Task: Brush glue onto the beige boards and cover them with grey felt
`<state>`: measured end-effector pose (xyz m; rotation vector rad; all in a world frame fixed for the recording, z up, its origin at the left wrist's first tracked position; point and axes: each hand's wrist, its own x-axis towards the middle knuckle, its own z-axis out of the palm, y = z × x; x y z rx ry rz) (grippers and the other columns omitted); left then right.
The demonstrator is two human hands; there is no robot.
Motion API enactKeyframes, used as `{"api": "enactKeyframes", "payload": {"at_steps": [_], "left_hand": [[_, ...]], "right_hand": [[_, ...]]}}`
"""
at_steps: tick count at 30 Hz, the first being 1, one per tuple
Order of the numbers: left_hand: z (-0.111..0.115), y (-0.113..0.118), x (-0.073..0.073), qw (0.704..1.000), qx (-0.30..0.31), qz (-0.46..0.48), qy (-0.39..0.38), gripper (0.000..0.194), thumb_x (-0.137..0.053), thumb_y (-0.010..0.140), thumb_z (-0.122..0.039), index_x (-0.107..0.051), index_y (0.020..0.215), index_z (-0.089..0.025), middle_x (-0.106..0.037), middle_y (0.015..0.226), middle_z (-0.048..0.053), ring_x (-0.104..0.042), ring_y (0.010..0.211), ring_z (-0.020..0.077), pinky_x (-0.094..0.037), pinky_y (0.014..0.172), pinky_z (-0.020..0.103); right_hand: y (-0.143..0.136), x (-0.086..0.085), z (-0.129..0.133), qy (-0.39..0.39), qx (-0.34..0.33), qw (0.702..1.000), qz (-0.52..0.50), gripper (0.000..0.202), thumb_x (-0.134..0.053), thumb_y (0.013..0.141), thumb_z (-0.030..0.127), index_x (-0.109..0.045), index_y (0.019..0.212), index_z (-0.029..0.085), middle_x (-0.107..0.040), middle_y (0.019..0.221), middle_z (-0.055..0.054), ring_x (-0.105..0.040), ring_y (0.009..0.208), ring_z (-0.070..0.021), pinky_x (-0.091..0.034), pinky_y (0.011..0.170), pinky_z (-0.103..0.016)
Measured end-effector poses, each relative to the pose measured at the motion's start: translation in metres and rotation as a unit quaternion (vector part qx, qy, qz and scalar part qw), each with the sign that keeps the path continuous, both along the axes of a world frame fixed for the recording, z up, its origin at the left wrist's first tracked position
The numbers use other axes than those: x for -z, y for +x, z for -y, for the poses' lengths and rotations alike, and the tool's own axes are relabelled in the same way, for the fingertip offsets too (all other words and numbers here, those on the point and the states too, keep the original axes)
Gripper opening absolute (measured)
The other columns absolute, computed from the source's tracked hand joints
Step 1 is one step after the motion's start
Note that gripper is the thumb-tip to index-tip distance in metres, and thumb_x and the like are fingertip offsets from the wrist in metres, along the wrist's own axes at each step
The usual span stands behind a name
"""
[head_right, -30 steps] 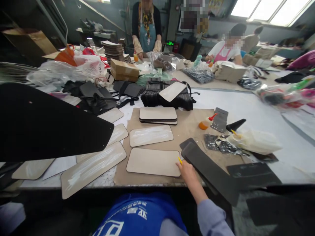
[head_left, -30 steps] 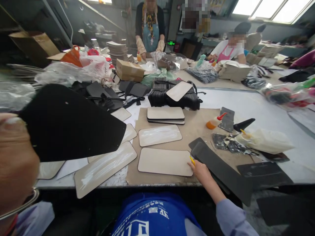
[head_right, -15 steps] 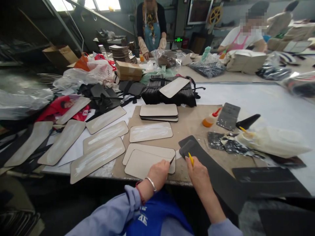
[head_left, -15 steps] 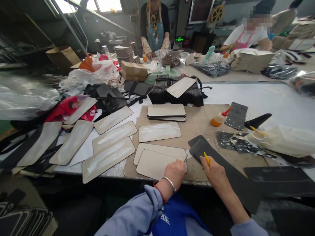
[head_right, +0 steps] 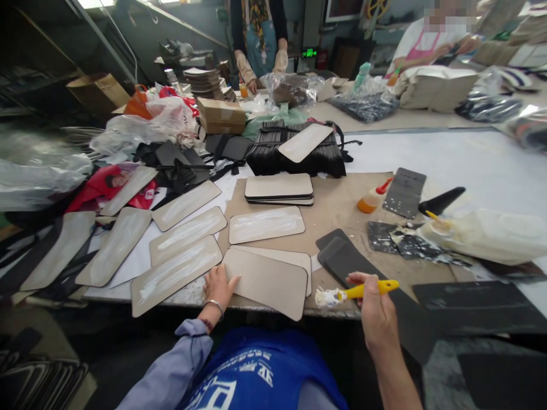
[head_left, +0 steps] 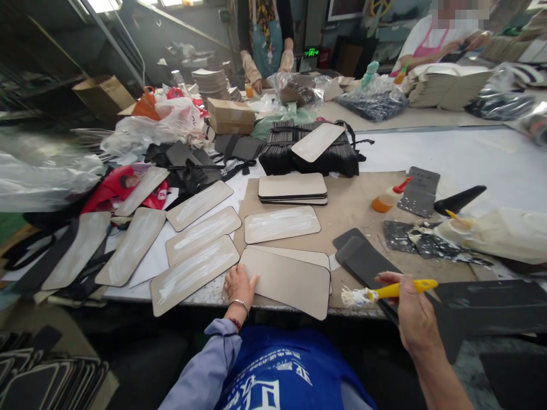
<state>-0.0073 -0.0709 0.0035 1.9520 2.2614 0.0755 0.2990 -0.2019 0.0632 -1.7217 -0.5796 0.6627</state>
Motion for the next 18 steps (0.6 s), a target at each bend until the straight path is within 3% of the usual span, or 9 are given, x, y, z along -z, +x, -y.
{"api": "enactKeyframes", "payload": {"at_steps": [3,6,12,15,18], "left_hand": [[-0.012,-0.008,-0.002,0.999,-0.003,0.012,-0.039,0.053,-0.059,0.074,-0.04,-0.044,0.112,-0.007,-0.048,0.11,0.019,-0.046,0.106,0.031,-0.039,0.085,0.039],[-0.022,-0.016,-0.003,0.997,-0.009,0.058,-0.058,0.051,-0.065,0.068,-0.039,-0.045,0.104,-0.008,-0.05,0.104,0.016,-0.049,0.102,0.0278,-0.039,0.084,0.035],[-0.029,-0.035,0.006,0.983,0.018,0.182,-0.03,0.013,-0.055,0.073,-0.023,-0.043,0.075,-0.02,-0.049,0.072,0.0,-0.053,0.077,0.0181,-0.041,0.073,0.03],[-0.027,-0.043,0.006,0.961,0.024,0.269,-0.058,0.02,-0.051,0.073,-0.02,-0.036,0.061,-0.021,-0.039,0.055,-0.005,-0.048,0.06,0.0138,-0.038,0.062,0.026],[-0.024,-0.048,0.002,0.921,0.014,0.364,-0.14,0.018,-0.049,0.072,-0.017,-0.036,0.06,-0.021,-0.034,0.047,-0.008,-0.042,0.047,0.0108,-0.034,0.051,0.023]], "right_hand": [[-0.01,-0.006,0.0,-0.007,0.031,0.999,-0.036,0.055,-0.04,0.077,0.065,-0.058,0.089,0.015,-0.058,0.074,-0.004,-0.045,0.049,-0.0097,-0.037,0.041,-0.022],[-0.027,-0.011,-0.006,0.013,0.052,0.995,-0.084,0.051,-0.045,0.076,0.064,-0.056,0.086,0.015,-0.055,0.07,-0.002,-0.045,0.046,-0.0084,-0.037,0.038,-0.021],[-0.084,-0.003,-0.032,0.039,0.016,0.986,-0.16,0.044,-0.057,0.072,0.057,-0.054,0.087,0.016,-0.059,0.074,-0.002,-0.057,0.057,-0.0137,-0.052,0.05,-0.026],[-0.124,0.007,-0.051,0.033,-0.041,0.983,-0.175,0.044,-0.062,0.069,0.055,-0.056,0.088,0.015,-0.062,0.082,-0.005,-0.062,0.067,-0.0165,-0.056,0.063,-0.03],[-0.167,0.019,-0.074,0.022,-0.104,0.978,-0.182,0.048,-0.063,0.068,0.055,-0.058,0.091,0.013,-0.064,0.088,-0.008,-0.064,0.072,-0.0197,-0.056,0.071,-0.036]]}}
